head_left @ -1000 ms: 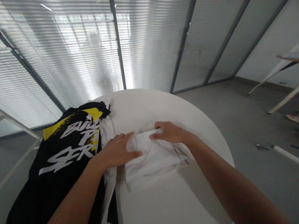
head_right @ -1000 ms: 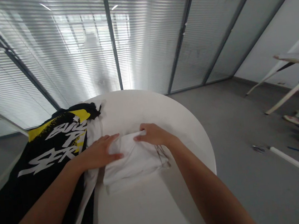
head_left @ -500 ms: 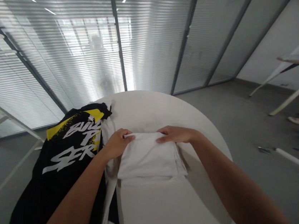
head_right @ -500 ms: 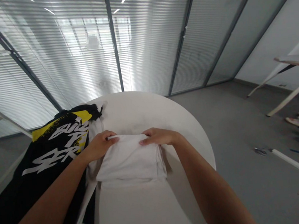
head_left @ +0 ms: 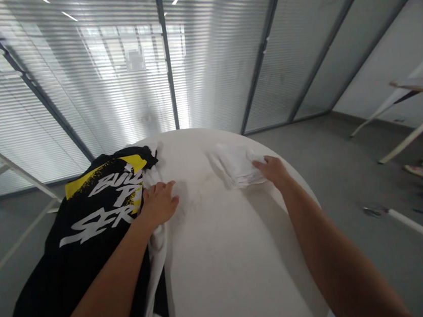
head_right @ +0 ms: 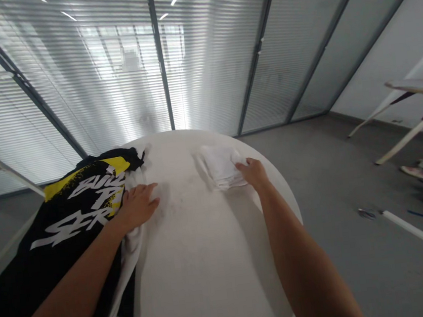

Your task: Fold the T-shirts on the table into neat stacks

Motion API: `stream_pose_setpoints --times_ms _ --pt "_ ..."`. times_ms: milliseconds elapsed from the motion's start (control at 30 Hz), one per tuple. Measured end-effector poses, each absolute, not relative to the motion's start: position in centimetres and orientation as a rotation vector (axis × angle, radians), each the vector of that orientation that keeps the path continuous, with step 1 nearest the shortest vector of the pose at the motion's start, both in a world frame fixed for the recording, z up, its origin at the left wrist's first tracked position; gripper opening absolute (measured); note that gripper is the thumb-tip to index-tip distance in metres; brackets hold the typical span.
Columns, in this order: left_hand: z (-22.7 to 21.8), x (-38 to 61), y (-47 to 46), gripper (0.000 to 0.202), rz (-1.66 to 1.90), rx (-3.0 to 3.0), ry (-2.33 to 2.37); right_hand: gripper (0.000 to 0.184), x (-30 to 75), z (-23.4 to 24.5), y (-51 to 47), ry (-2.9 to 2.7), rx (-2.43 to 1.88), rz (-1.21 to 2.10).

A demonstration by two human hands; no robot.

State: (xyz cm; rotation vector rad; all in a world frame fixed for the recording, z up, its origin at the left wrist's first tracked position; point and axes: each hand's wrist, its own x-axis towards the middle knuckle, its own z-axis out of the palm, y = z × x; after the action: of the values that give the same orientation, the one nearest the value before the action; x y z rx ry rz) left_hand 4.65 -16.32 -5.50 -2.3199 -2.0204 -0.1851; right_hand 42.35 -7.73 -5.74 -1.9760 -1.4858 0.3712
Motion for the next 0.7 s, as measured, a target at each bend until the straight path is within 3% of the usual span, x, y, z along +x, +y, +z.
stream_pose_setpoints --times_ms 200,367,500,700 --pt "-5.8 4.6 -16.6 0.045 -0.115 -2.379 -1.987 0.038 46.4 -6.7 -7.5 -1.279 -2.164 0.181" --pt "-5.6 4.7 -16.6 0.046 -0.117 -2.379 -1.973 0.059 44.6 -6.0 -8.6 -1.089 -2.162 -0.102" --pt "-5.5 4.9 -16.7 0.046 -0.106 -2.379 -1.968 0.058 40.5 -5.4 -9.2 -1.342 -2.068 -0.427" --pt "-5.5 4.9 -16.8 0.046 -0.102 -2.382 -1.965 0.056 37.3 -8.0 -8.5 -1.998 -2.011 -0.288"
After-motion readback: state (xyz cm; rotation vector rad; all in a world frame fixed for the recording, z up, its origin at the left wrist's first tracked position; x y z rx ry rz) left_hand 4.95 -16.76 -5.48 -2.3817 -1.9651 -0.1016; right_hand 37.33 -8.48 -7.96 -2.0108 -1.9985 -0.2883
